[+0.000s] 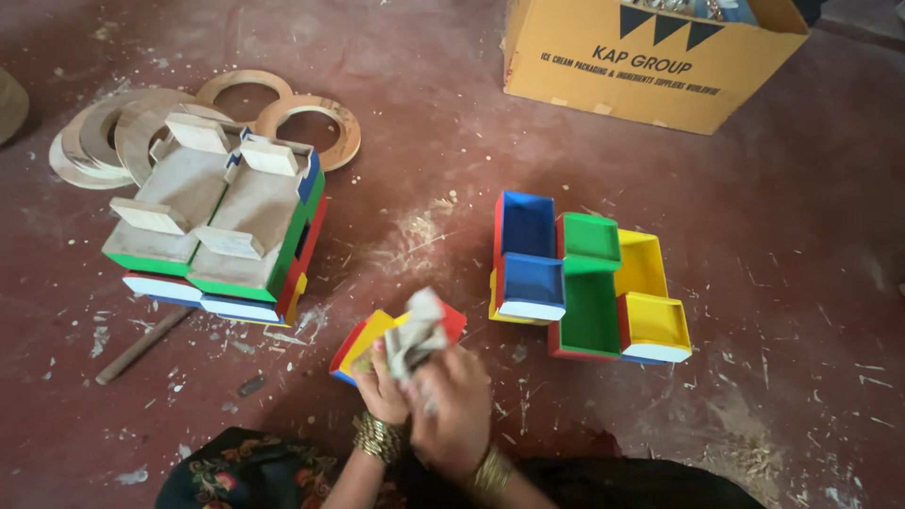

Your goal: The person sits on the workshop floor and wipes colorful wooden craft pieces one at a time with a cloth, turning each piece to clean its surfaces and setting cleaned pieces aside with the others.

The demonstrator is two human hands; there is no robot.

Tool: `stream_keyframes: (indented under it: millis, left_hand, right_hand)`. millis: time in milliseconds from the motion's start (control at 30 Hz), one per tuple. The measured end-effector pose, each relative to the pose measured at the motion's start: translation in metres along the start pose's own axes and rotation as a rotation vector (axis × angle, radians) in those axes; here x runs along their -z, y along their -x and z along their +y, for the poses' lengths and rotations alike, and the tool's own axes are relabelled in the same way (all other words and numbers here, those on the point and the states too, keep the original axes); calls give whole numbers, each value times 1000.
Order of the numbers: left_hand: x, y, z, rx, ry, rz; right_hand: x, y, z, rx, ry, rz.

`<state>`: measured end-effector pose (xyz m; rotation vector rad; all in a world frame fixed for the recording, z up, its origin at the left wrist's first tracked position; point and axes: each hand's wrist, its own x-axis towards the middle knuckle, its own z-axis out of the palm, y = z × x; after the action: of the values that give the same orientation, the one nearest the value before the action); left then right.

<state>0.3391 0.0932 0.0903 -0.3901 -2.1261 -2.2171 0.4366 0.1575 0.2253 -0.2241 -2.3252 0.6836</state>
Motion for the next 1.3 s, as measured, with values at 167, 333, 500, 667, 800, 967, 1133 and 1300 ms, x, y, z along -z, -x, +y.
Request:
stream_keyframes:
  millis: [167, 333, 500, 667, 800, 967, 1133, 1300]
  left_hand:
    - [17, 0, -1, -300, 199, -175]
    - [26, 12, 12, -138, 175, -128]
    - [42, 5, 54, -136, -116, -177]
    - [39, 12, 110, -188, -891, -290]
    - [8, 24, 128, -286, -1017, -191]
    - [0, 12, 133, -300, -1103, -173]
    - [22, -10, 139, -395, -803, -140]
    - [33, -22, 130, -301, -801, -217]
  right_hand:
    - [-7, 2, 24, 77, 62, 40]
    - [-39, -15, 129, -283, -146, -50]
    - [-96, 42, 175, -707, -1153, -193]
    - [-102, 68, 183, -477, -586, -226]
    - [-95, 63, 166, -561, -539, -203]
    - [-76, 54, 139, -608, -545, -127]
    - [-35, 34, 115, -512, -496, -1]
    - [-10, 17, 94, -362, -513, -35]
